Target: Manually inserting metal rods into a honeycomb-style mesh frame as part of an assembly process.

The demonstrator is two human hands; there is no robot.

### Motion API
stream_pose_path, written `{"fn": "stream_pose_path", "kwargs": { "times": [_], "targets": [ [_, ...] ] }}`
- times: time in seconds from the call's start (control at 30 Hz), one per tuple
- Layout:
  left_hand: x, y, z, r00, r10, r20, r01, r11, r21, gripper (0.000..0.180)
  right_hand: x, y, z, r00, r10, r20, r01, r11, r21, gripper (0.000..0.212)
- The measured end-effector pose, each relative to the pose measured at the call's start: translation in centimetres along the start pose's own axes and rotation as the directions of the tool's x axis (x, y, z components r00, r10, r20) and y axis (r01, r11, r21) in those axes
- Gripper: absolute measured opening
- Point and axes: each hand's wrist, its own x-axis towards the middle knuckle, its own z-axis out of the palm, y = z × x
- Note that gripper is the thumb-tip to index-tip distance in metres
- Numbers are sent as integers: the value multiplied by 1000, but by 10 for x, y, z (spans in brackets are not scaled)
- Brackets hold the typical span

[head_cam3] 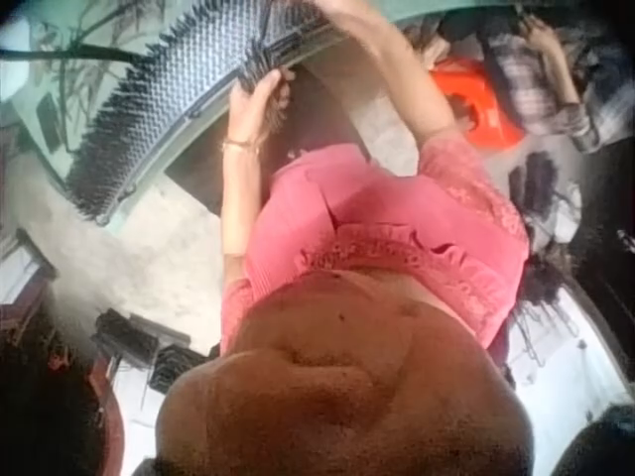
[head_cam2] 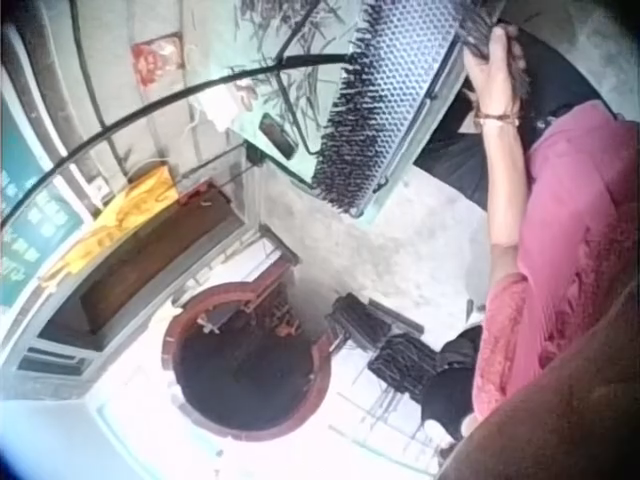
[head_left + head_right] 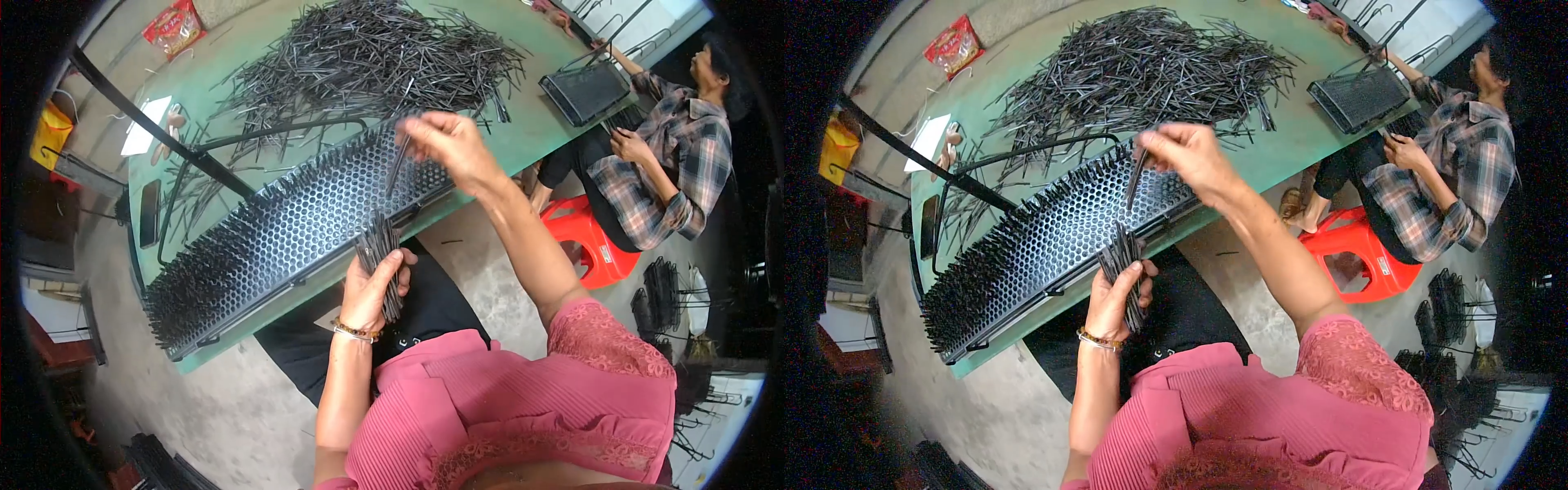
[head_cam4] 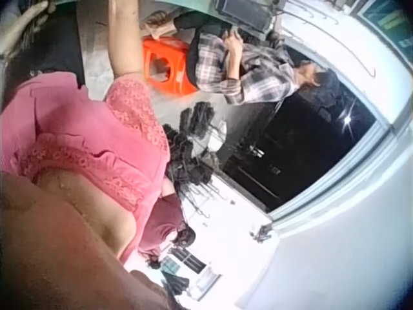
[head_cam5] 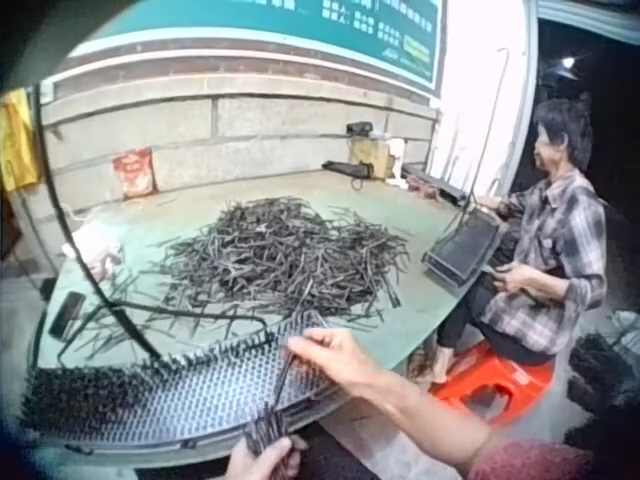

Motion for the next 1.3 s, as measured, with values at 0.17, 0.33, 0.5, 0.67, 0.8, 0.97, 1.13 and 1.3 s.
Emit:
{"fn": "stream_pose_path", "kwargs": {
  "times": [0.17,0.33,0.5,0.67,0.8,0.97,1.13,1.3],
  "targets": [
    [1,-4,3,998,-57,-9,56,997,-43,25,30,-14,-25,979,-169,-117,154,980,-126,26],
    [1,1,5,997,-20,-71,12,993,-114,24,28,-21,-20,994,-103,-37,99,991,-90,23],
    [12,2,13,997,36,-67,-50,974,-220,45,-15,-3,25,951,151,270,-146,988,-41,23],
    [5,6,17,994,-7,-108,-7,992,-127,22,-20,12,28,928,262,265,-271,962,-2,25],
    [5,0,12,991,-10,-137,10,1000,-6,19,-12,9,18,956,184,228,-197,980,38,20],
    [2,-4,11,993,-19,-118,16,1000,-20,18,16,-18,-9,948,-315,-46,307,942,-134,17],
    [2,-8,8,994,-45,-103,44,999,-16,17,44,1,-18,915,-396,-70,375,903,-207,18],
    [-1,-9,8,993,-49,-110,48,999,-13,17,48,4,-19,915,-403,-1,360,817,-450,19]
  ]
}}
